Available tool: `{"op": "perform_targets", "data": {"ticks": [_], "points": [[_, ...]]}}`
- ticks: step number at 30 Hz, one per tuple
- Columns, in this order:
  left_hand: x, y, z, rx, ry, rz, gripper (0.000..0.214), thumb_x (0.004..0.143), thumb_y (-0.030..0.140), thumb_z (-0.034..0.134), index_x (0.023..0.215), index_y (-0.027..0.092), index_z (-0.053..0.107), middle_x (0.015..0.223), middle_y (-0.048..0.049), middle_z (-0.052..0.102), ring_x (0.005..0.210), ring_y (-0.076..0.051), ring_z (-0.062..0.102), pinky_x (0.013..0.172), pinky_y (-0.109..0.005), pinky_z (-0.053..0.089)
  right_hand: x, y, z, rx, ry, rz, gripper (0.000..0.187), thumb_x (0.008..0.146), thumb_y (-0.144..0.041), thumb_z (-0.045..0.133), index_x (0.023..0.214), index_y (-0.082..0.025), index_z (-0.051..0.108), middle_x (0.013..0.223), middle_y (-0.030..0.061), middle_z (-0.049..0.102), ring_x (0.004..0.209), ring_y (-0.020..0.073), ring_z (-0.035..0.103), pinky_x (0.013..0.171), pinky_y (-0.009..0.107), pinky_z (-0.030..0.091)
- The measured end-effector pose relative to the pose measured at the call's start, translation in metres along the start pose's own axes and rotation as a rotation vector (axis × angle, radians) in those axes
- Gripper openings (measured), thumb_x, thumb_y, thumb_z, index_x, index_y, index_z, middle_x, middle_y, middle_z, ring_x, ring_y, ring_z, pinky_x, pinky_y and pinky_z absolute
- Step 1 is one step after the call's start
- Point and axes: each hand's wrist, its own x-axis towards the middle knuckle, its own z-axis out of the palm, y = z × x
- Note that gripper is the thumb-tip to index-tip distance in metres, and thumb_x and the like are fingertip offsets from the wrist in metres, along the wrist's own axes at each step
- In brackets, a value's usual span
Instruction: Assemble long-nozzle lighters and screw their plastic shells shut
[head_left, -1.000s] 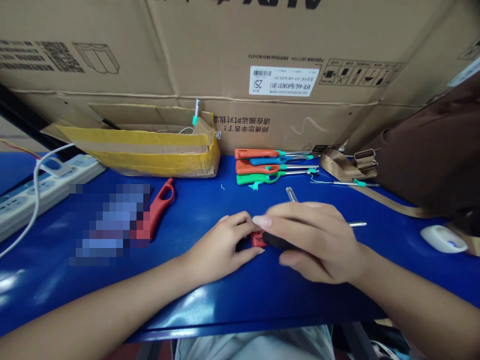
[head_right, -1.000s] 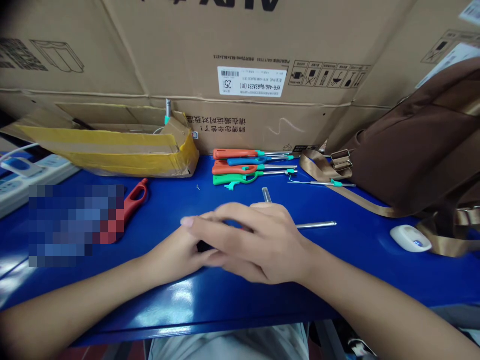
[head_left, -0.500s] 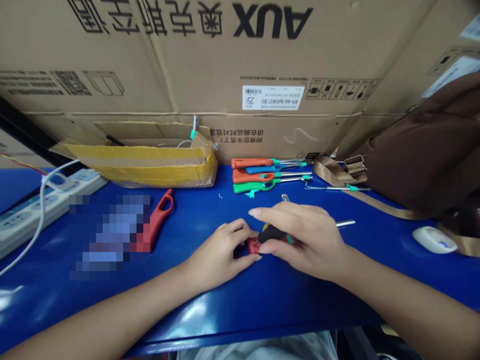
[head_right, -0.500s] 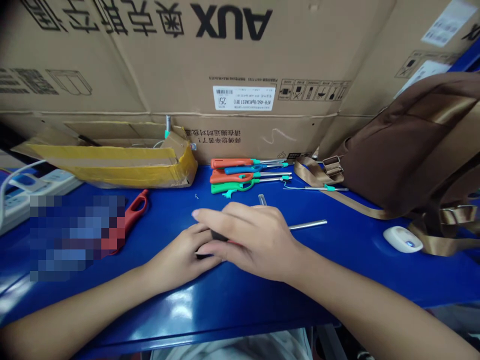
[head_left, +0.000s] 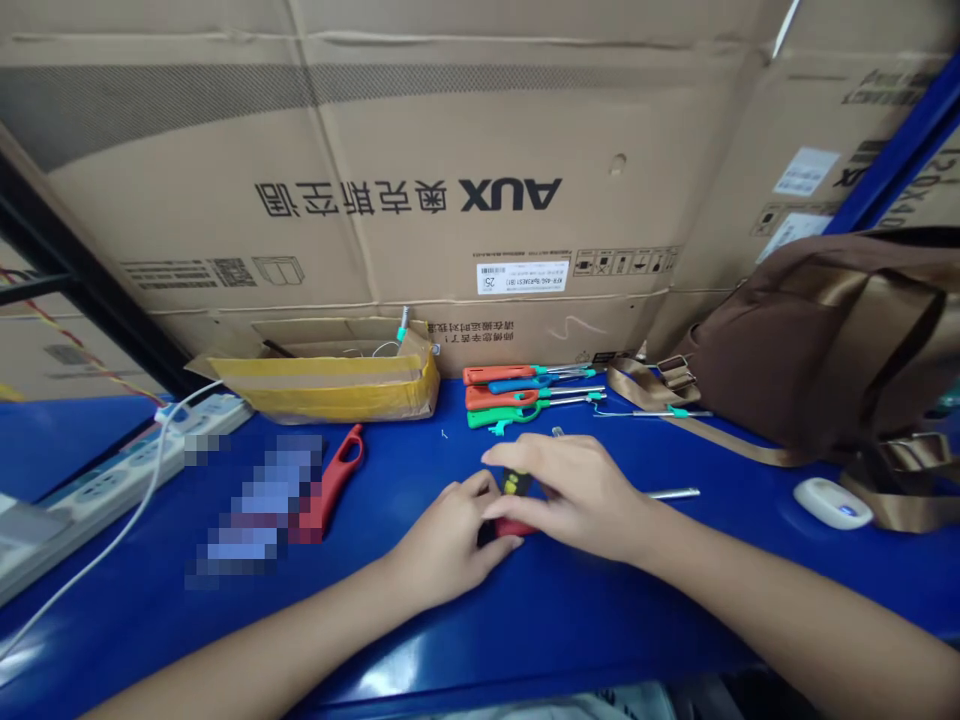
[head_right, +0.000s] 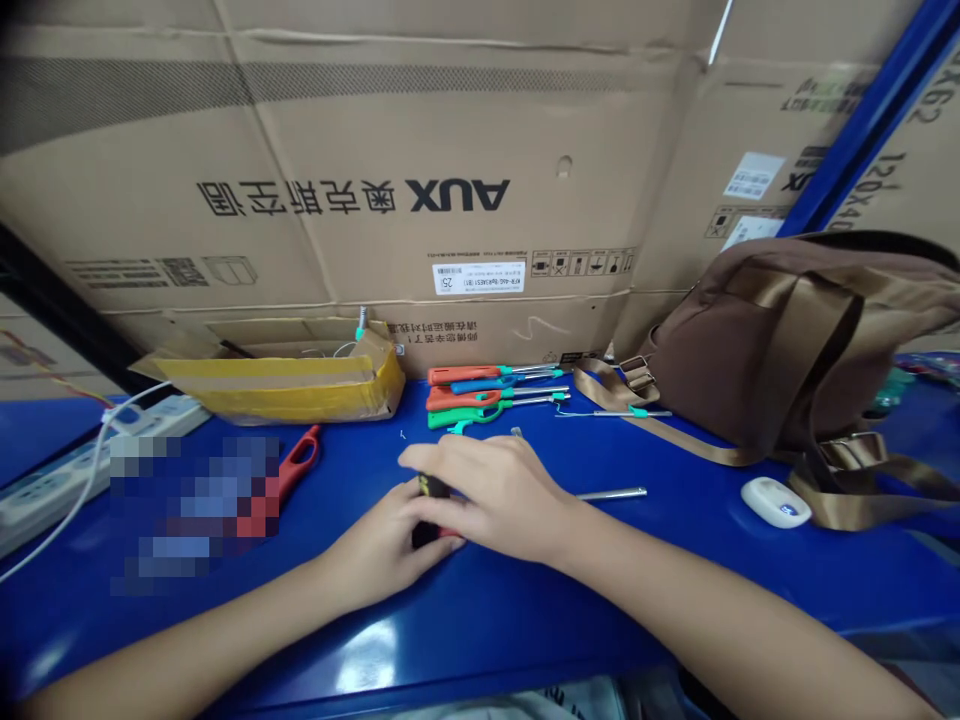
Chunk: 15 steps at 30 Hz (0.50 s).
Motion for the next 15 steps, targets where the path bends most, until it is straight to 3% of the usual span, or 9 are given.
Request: {"op": "perform_targets", "data": {"ticks": [1, 4, 6, 9, 12, 15], "points": [[0.001, 0.0, -0.002, 0.009, -0.001, 0.003, 0.015, 0.09, 0.024, 0.069, 0.104, 0.019, 0.069, 0.102, -0.006, 0.065, 0.094, -0.022, 0.066, 0.086, -0.037, 0.057, 0.003, 0.0, -0.007, 0.025, 0.064, 0.014, 0.027, 0.095, -0.04, 0.069, 0.114, -0.022, 0.062, 0.093, 0.0016, 0.074, 0.072, 0.0123, 0.068, 0.066, 0.023, 0.054], [0.003, -0.002, -0.013, 0.024, 0.027, -0.004, 0.023, 0.093, 0.024, 0.066, 0.115, 0.017, 0.068, 0.102, -0.0072, 0.063, 0.091, -0.02, 0.066, 0.087, -0.036, 0.058, 0.012, 0.004, -0.031, 0.059, 0.418, 0.186, 0.023, 0.088, -0.035, 0.076, 0.1, -0.023, 0.06, 0.089, 0.0017, 0.07, 0.069, 0.0143, 0.068, 0.061, 0.026, 0.056], [0.006, -0.006, -0.023, 0.034, 0.053, -0.005, 0.025, 0.097, 0.026, 0.062, 0.118, 0.015, 0.068, 0.103, -0.0077, 0.063, 0.092, -0.019, 0.066, 0.089, -0.035, 0.057, 0.013, 0.015, -0.046, 0.118, 0.562, 0.301, 0.023, 0.088, -0.035, 0.076, 0.098, -0.023, 0.059, 0.089, 0.0017, 0.069, 0.061, 0.0133, 0.064, 0.055, 0.027, 0.055], [0.012, -0.012, -0.041, 0.062, 0.101, 0.009, 0.027, 0.099, 0.03, 0.059, 0.121, 0.016, 0.067, 0.104, -0.0077, 0.062, 0.095, -0.02, 0.065, 0.091, -0.037, 0.057, 0.003, 0.043, -0.062, 0.13, 0.555, 0.468, 0.028, 0.084, -0.038, 0.079, 0.093, -0.023, 0.057, 0.084, 0.0006, 0.068, 0.058, 0.0146, 0.064, 0.056, 0.03, 0.055], [0.023, -0.02, -0.061, 0.222, 0.231, 0.102, 0.026, 0.101, 0.031, 0.055, 0.119, 0.017, 0.066, 0.106, -0.0079, 0.062, 0.096, -0.02, 0.065, 0.09, -0.037, 0.057, -0.016, 0.077, -0.067, -0.107, 0.503, 0.586, 0.028, 0.083, -0.041, 0.077, 0.091, -0.022, 0.058, 0.086, 0.0018, 0.067, 0.069, 0.0178, 0.066, 0.062, 0.031, 0.054], [0.039, -0.03, -0.078, 0.288, 0.294, 0.12, 0.028, 0.101, 0.028, 0.053, 0.125, 0.016, 0.063, 0.111, -0.0105, 0.059, 0.102, -0.023, 0.062, 0.095, -0.041, 0.055, -0.033, 0.103, -0.066, -0.294, 0.391, 0.6, 0.022, 0.084, -0.037, 0.069, 0.083, -0.023, 0.053, 0.083, 0.003, 0.063, 0.078, 0.0211, 0.064, 0.073, 0.035, 0.05]]}}
